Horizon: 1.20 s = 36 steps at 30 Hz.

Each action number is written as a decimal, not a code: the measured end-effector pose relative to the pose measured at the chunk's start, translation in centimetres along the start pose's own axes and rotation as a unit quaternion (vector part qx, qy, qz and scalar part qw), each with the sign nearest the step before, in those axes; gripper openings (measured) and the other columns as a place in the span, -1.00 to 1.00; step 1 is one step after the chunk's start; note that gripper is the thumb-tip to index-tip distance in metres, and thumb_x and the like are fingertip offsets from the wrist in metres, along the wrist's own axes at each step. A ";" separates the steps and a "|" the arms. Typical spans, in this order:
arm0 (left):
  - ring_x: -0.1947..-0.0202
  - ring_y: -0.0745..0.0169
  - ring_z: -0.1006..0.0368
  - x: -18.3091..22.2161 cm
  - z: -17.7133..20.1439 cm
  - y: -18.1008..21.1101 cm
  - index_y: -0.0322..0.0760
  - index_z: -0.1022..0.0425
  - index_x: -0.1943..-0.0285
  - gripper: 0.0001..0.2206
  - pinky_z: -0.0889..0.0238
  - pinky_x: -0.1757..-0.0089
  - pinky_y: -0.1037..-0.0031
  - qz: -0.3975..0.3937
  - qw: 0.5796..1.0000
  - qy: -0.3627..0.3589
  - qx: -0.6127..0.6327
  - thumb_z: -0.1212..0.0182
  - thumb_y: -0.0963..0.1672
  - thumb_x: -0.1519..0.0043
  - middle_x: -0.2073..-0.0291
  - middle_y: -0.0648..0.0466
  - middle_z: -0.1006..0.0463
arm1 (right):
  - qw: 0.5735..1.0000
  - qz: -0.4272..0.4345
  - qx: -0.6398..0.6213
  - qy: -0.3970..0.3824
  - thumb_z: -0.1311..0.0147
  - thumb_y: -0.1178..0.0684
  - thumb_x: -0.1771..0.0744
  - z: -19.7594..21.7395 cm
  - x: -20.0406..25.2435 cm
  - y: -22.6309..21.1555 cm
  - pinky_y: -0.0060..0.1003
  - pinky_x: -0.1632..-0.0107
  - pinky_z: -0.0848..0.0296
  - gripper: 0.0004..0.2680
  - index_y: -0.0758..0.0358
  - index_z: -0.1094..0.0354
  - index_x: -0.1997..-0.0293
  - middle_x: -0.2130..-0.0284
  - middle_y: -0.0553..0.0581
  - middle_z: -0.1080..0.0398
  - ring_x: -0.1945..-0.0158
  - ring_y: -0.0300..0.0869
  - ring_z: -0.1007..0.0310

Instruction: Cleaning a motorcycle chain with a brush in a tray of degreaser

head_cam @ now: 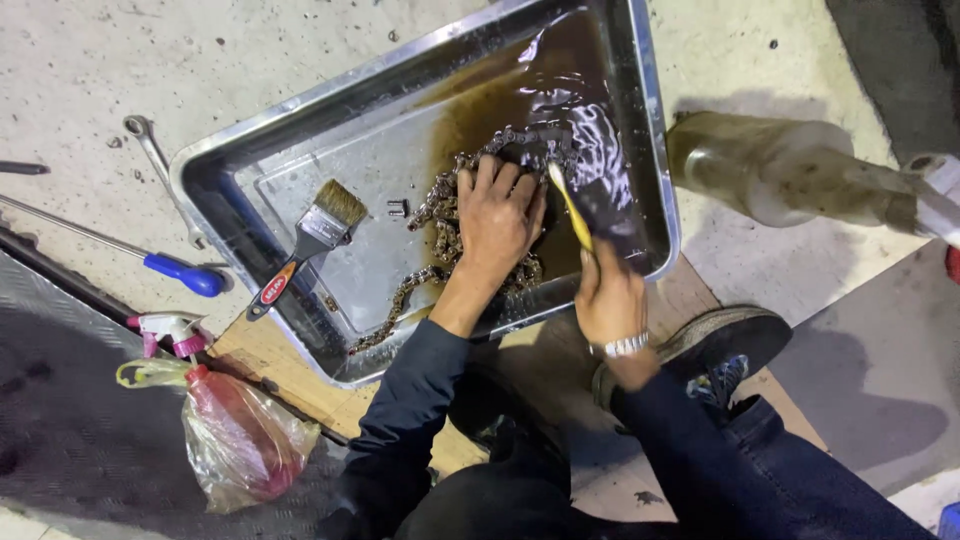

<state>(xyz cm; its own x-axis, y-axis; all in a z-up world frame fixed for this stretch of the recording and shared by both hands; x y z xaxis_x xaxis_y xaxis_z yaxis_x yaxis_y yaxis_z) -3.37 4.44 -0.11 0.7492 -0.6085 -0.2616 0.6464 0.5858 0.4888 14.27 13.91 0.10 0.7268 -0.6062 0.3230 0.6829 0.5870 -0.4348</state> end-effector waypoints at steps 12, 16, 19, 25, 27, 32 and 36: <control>0.21 0.10 -0.33 0.1 0.7 0.2 -0.18 -0.59 0.32 -0.91 -0.10 0.27 0.31 0.008 0.999 -0.033 -0.011 -0.36 -0.11 -0.09 0.40 0.09 -0.52 | 0.998 0.027 0.000 0.049 -0.01 -0.01 -0.42 0.2 0.7 5.5 0.13 0.16 -0.50 -0.84 0.01 -0.45 -0.10 0.30 0.33 -0.54 0.20 0.28 -0.55; 0.18 0.09 -0.32 -0.6 0.5 0.6 -0.13 -0.64 0.23 -0.89 -0.09 0.25 0.32 -0.004 0.999 -0.043 0.007 -0.36 -0.09 -0.15 0.36 0.08 -0.54 | 0.999 0.029 -0.014 0.020 0.00 0.03 -0.41 -0.9 0.0 3.6 0.18 0.17 -0.49 -0.84 0.05 -0.46 -0.06 0.34 0.37 -0.53 0.18 0.29 -0.55; 0.20 0.18 -0.29 0.4 -0.8 0.3 -0.09 -0.62 0.31 -0.93 -0.10 0.26 0.41 -0.008 1.000 -0.027 0.012 -0.31 -0.09 -0.20 0.41 0.16 -0.51 | 0.999 0.037 -0.009 0.015 0.03 0.05 -0.42 0.7 -0.5 0.5 0.19 0.17 -0.48 -0.85 0.14 -0.45 -0.04 0.33 0.40 -0.53 0.20 0.33 -0.54; 0.23 0.11 -0.32 -0.2 -0.3 0.5 -0.15 -0.60 0.29 -0.93 -0.09 0.27 0.34 -0.021 0.999 -0.010 0.036 -0.30 -0.11 -0.16 0.40 0.12 -0.50 | 0.999 0.040 -0.017 0.008 0.02 0.05 -0.42 -0.9 0.7 2.5 0.17 0.16 -0.50 -0.83 0.21 -0.45 -0.04 0.35 0.44 -0.52 0.18 0.33 -0.55; 0.24 0.15 -0.31 -0.4 -0.3 0.3 -0.16 -0.60 0.31 -0.95 -0.11 0.28 0.35 -0.022 0.999 -0.013 0.046 -0.29 -0.13 -0.16 0.44 0.15 -0.48 | 0.998 0.064 -0.005 0.028 0.03 0.01 -0.43 -0.4 -0.9 0.8 0.20 0.20 -0.49 -0.82 0.18 -0.45 -0.06 0.34 0.42 -0.51 0.21 0.32 -0.54; 0.27 0.10 -0.32 -0.4 -0.3 0.2 -0.19 -0.58 0.33 -0.93 -0.12 0.31 0.34 -0.022 0.999 0.009 0.047 -0.34 -0.13 -0.12 0.47 0.14 -0.43 | 0.999 0.035 0.001 0.012 0.06 -0.04 -0.43 -1.4 0.4 4.1 0.21 0.17 -0.49 -0.81 0.12 -0.45 -0.08 0.33 0.40 -0.52 0.19 0.34 -0.54; 0.27 0.03 -0.33 -0.1 -0.2 0.2 -0.18 -0.55 0.32 -0.90 -0.12 0.32 0.28 -0.040 0.999 0.024 0.029 -0.35 -0.12 -0.10 0.45 0.10 -0.41 | 0.999 0.042 0.009 0.018 0.06 0.02 -0.44 1.9 -2.4 0.5 0.25 0.19 -0.48 -0.82 0.12 -0.43 -0.10 0.34 0.43 -0.51 0.21 0.37 -0.52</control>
<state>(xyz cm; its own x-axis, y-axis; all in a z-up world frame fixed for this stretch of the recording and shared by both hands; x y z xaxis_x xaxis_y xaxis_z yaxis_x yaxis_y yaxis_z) -3.34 4.75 -0.16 0.7031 -0.6242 -0.3405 0.6955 0.5040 0.5122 12.96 16.70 0.72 0.7787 -0.5727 0.2562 0.6211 0.6462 -0.4435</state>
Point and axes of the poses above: each hand's wrist, its own x-axis away from the middle knuckle, its own z-axis out of the back of the hand, y = z × x, the point moved 5 cm from there along -x, towards the middle knuckle
